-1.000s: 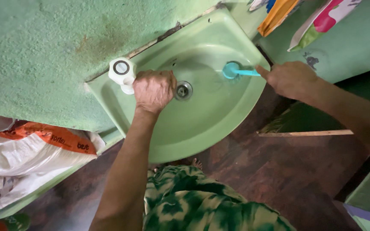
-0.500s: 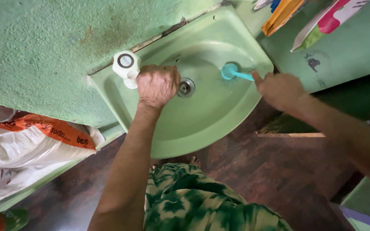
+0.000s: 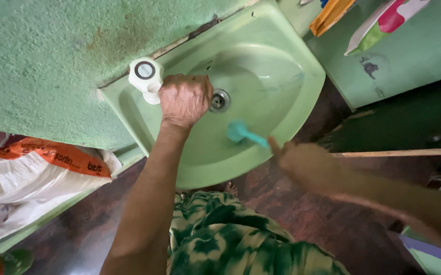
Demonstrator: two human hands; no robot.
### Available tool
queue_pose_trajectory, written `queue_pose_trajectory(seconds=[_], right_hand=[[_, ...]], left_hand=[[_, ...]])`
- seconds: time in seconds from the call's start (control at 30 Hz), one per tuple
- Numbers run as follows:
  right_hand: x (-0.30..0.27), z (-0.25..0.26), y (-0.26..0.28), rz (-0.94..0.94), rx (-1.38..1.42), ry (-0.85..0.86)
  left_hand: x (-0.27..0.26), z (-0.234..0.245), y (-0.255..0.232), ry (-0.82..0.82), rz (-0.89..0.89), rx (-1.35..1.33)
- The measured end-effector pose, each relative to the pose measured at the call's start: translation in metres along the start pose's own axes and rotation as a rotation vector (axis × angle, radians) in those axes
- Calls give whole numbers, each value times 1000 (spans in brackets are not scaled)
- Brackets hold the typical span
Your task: The person scrubs a light green wall-mounted sink using a blue brush. They repeatedly scrub the basin, faucet, and drain area while rinsing with water from the tap.
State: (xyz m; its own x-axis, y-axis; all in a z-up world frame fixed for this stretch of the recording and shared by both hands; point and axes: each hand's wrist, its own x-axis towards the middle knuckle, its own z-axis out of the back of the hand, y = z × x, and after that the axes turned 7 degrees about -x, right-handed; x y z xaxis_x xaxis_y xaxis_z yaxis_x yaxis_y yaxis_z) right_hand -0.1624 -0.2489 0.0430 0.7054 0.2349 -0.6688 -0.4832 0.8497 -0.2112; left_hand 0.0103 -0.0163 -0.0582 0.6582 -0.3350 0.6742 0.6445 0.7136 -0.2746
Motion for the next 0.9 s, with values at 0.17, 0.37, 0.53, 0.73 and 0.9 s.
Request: queue_pose_trajectory(seconds=[0.17,0.37,0.53,0.73,0.9], right_hand=[[20,-15,-72,-202,-136,-201],[48,-32,-78,-208,-5,-39],[34,-28,-22,93,139,-131],[36,-26,-49,-61,13,-108],[41,-18,-105,-262,-150,-171]], left_hand=[[0,0,0,8,-31,13],[0,1,0,-7,-3,20],[0,0,1,11,1,20],[-1,0,0,17,2,16],[0,0,1,-11,-13,3]])
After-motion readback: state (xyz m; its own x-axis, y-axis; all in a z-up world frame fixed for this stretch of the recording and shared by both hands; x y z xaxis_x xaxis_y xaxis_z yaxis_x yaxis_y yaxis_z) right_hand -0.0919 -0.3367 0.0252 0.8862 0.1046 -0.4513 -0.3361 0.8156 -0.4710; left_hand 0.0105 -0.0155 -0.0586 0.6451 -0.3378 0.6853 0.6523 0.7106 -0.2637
